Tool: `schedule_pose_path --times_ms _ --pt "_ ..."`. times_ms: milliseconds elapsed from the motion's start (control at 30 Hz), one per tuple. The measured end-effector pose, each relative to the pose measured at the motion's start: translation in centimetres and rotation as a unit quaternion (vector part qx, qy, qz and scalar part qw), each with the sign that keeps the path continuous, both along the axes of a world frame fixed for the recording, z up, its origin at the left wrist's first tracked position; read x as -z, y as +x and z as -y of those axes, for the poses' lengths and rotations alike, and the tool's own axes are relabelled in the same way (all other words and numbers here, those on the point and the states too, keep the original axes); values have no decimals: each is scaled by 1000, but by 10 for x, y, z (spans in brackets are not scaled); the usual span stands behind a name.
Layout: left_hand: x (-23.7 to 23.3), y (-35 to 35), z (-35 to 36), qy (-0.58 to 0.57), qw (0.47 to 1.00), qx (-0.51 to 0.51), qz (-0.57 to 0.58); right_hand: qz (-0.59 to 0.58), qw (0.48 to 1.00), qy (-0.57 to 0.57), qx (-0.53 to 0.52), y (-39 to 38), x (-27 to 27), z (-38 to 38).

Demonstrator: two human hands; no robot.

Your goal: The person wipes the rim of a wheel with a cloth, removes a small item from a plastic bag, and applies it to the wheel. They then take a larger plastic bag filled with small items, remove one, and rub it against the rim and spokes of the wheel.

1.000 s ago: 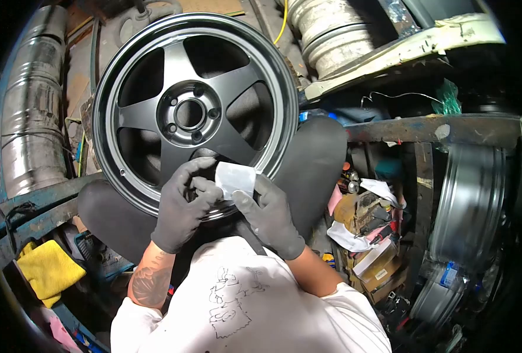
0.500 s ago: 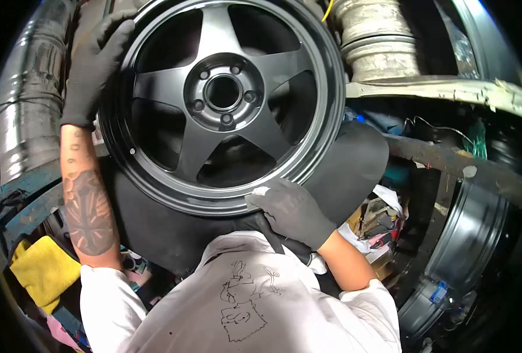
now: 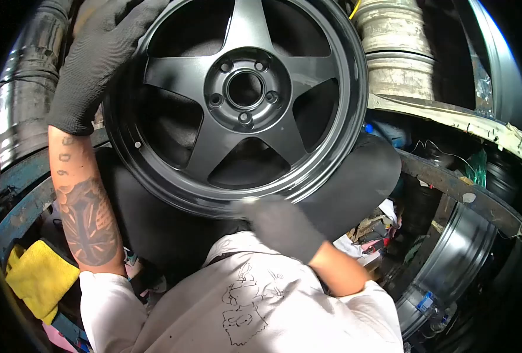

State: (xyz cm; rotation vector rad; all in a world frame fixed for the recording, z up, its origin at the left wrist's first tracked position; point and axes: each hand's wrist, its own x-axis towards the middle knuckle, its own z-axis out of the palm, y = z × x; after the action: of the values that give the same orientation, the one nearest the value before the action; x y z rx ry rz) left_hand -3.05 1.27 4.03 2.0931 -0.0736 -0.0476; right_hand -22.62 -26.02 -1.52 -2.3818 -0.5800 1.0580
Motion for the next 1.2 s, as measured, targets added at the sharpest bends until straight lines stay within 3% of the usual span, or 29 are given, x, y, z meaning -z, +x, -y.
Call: schedule_pose_path --times_ms 100,233,300,333,400,433,533,567,600,667,700,733,800,833,900,967,1000,1033,1100,1167,1200 --pt "-3 4 -3 -1 999 18 -31 2 979 168 115 -16 30 -50" --pt "-2 -11 21 60 992 -30 108 -23 998 47 38 -6 3 -10" --pt "2 -4 4 0 997 -40 67 -25 998 55 22 -1 2 5" --pt "-5 12 -20 -64 998 -23 -7 -22 996 77 26 -2 7 0" --pt "5 2 -10 -45 997 -28 58 -8 991 127 41 -7 22 -29" --pt "5 -3 -1 -34 995 -32 90 -22 993 92 68 -9 19 -50" --pt "7 -1 4 20 990 -43 130 3 984 161 81 -10 23 -31" --pt "11 3 -1 -25 992 -45 113 30 985 157 63 -7 16 -19" --pt "10 4 -6 -57 994 -41 86 -44 997 41 42 -1 -4 -5" --pt "1 6 -14 -120 992 -38 30 -80 997 6 20 5 -5 -2" --pt "13 11 -16 -61 995 -30 75 -98 995 -10 7 6 -5 -2" --pt "25 15 -18 -1 992 -28 120 -34 987 119 106 -14 8 -11" --pt "54 32 -37 39 988 24 146 74 964 225 122 -40 34 -45" --pt "55 36 -31 44 989 32 140 56 987 133 66 -25 11 -56" --pt "51 25 -20 0 999 -21 45 -3 972 211 103 -31 34 -26" --pt "47 24 -21 -13 999 -28 24 69 971 196 114 -22 10 22" --pt "44 26 -23 -35 999 -27 16 44 998 29 35 -15 9 45" --pt "45 26 -26 -56 998 -27 6 10 1000 -22 0 7 -8 51" --pt "53 25 -28 -87 996 -17 1 62 996 -71 -5 -4 -12 39" --pt "54 26 -28 -113 994 -9 6 61 997 22 37 -29 12 11" --pt "48 24 -22 -37 999 -20 9 84 994 53 40 -28 14 4"
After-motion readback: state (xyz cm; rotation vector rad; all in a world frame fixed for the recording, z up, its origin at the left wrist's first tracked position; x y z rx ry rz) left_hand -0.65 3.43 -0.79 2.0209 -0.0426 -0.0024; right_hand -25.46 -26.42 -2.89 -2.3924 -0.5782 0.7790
